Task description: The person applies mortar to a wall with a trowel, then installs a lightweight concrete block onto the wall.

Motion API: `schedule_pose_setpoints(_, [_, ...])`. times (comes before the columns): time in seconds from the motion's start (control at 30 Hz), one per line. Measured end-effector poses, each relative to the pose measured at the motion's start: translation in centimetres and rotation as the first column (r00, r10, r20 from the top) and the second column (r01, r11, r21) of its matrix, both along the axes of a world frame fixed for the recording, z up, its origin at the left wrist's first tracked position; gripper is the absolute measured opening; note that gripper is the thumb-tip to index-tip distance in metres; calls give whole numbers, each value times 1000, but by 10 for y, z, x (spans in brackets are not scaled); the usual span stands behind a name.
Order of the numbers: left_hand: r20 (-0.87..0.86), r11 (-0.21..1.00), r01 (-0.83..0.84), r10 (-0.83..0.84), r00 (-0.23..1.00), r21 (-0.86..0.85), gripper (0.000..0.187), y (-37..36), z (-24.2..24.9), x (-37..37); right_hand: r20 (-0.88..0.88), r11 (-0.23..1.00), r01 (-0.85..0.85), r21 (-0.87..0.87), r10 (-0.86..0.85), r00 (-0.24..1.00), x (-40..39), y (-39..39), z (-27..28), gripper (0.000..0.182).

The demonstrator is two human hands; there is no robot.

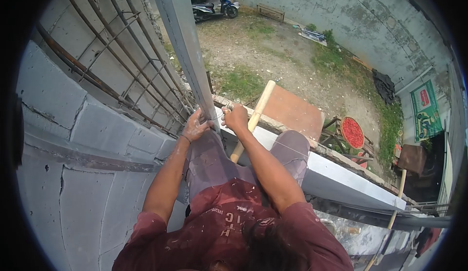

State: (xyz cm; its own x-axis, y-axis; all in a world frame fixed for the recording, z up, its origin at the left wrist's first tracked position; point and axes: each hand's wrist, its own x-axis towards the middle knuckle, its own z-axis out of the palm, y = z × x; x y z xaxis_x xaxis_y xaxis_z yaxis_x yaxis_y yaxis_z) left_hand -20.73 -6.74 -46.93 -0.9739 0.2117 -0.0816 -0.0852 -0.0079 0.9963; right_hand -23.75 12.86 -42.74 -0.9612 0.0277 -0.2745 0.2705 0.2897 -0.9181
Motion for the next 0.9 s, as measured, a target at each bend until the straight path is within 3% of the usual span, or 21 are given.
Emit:
schedule_pose_setpoints(0.13, [-47, 994, 50, -55, 997, -99, 60, -4, -6, -5, -60, 997, -76, 19, 77, 995, -16, -5, 1, 20])
schedule_pose_setpoints(0.2, [-133, 979, 17, -45, 990, -202, 56, -2, 1, -2, -105, 970, -173, 172, 192, 976, -32, -8, -5, 19])
schedule_pose_setpoints(0.27, [-224, 953, -26, -44, 974, -301, 53, 0, 6, -2, -168, 962, -157, 225, 197, 966, -52, -18, -23, 16])
schedule_pose_setpoints(0.33, [-359, 830, -205, 6, 933, -519, 49, 5, -1, -4, -336, 844, -67, 532, 283, 898, -71, -27, -40, 15])
schedule_pose_setpoints(0.37, [-366, 828, -208, 3, 930, -521, 49, 11, -2, -2, -250, 913, -189, 361, 290, 924, -75, -23, -30, 20])
schedule_pose_setpoints(0.4, [-414, 812, -322, 109, 904, -488, 47, 21, -2, 0, -261, 914, -186, 360, 290, 921, -74, -19, -12, 20])
schedule_pose_setpoints(0.43, [-457, 783, -432, 214, 863, -448, 46, 31, -3, 1, -242, 916, -294, 272, 361, 901, -73, -15, 7, 21])
schedule_pose_setpoints(0.47, [-464, 781, -438, 217, 859, -445, 46, 37, -4, 2, -228, 899, -399, 180, 433, 872, -72, -15, 19, 23])
schedule_pose_setpoints(0.57, [-484, 656, -590, 367, 794, -471, 42, 51, -8, 4, -317, 875, -471, 108, 480, 818, -98, -29, 9, 25])
schedule_pose_setpoints(0.6, [-489, 652, -596, 371, 790, -469, 42, 54, -10, 3, -322, 872, -476, 110, 485, 813, -113, -34, -5, 25])
schedule_pose_setpoints(0.67, [-485, 659, -634, 433, 760, -405, 41, 58, -13, 2, -614, 755, -550, 356, 633, 472, -139, -46, -33, 35])
schedule_pose_setpoints(0.7, [-490, 652, -640, 436, 755, -406, 40, 58, -11, 4, -614, 753, -554, 355, 635, 469, -132, -46, -16, 35])
schedule_pose_setpoints(0.77, [-470, 664, -622, 429, 771, -415, 41, 54, -9, 4, -586, 585, -777, 234, 723, 368, -119, -40, 16, 48])
schedule_pose_setpoints(0.83, [-443, 682, -593, 414, 795, -428, 42, 52, -10, 4, -491, 540, -789, 294, 793, 360, -124, -43, 22, 51])
schedule_pose_setpoints(0.9, [-413, 790, -557, 432, 802, -256, 47, 47, -14, 1, -392, 489, -801, 346, 851, 350, -125, -46, 27, 54])
